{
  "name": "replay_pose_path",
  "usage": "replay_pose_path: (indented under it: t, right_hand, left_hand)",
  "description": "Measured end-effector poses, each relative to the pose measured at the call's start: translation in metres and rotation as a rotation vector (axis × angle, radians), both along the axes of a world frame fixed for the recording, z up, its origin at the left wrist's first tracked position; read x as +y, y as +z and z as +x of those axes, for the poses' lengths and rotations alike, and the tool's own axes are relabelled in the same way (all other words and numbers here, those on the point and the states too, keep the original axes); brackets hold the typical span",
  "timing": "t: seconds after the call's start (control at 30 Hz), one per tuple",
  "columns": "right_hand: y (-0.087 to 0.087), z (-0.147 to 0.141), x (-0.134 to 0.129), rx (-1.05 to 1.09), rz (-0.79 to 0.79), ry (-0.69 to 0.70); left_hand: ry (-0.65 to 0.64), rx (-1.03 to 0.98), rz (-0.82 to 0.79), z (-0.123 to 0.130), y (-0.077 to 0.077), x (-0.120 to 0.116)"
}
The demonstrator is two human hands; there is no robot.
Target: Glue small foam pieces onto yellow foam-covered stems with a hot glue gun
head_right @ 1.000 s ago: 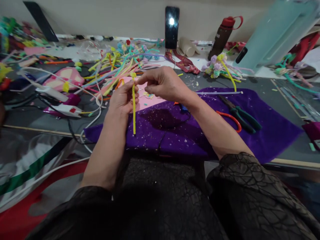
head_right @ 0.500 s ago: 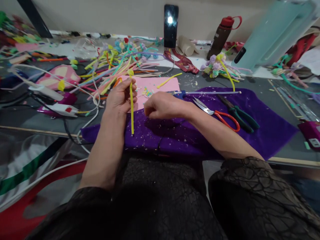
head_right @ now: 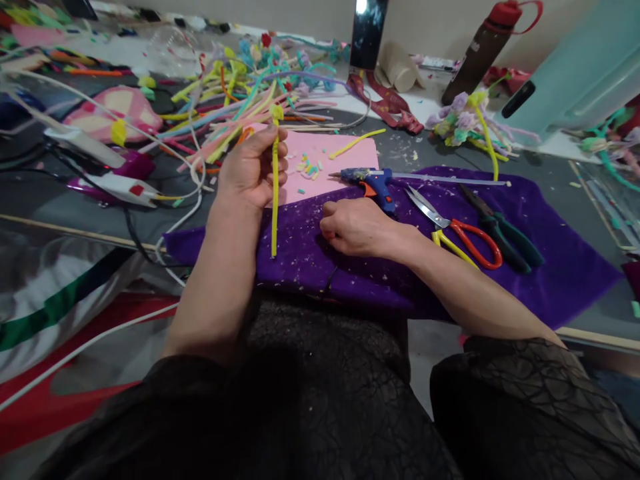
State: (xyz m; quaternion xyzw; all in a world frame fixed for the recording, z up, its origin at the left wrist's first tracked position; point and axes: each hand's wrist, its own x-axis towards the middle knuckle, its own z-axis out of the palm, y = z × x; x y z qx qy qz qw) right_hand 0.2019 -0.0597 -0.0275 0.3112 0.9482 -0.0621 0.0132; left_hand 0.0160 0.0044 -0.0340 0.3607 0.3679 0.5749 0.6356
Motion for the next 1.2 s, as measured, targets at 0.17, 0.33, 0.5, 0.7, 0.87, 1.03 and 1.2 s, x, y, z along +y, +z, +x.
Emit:
replay_pose_path:
  t: [0.17, 0.33, 0.5, 0.7, 0.87, 1.03, 1.2]
  right_hand:
    - [-0.007, 0.000, 0.008, 0.099, -0.072, -0.009]
    - [-0.001, 0.013, 0.022, 0.266, -0.161, -0.107]
    - [0.010, 0.016, 0.016, 0.414, -0.221, -0.222]
    - [0.007, 0.002, -0.004, 0.453, -0.340, -0.156]
    - [0.004, -0.001, -0.003, 0.488, -0.371, -0.215]
    - [0.009, -0.010, -0.015, 0.546, -0.493, -0.069]
    - [0.001, -0.030, -0.042, 0.200, -0.254, 0.225]
  left_hand:
    - [-0.003, -0.010, 0.000, 0.001, 0.001, -0.002]
    - [0.065, -0.011, -0.066, 0.001, 0.003, -0.003]
    - [0.062, -0.016, -0.076, 0.001, 0.003, -0.003]
    - [0.059, 0.049, -0.034, 0.000, 0.001, -0.002]
    - [0.044, 0.042, -0.037, 0.000, 0.003, -0.003]
    - [0.035, 0.045, -0.038, 0.001, 0.003, -0.004]
    - [0.001, 0.053, 0.033, 0.001, 0.001, -0.004]
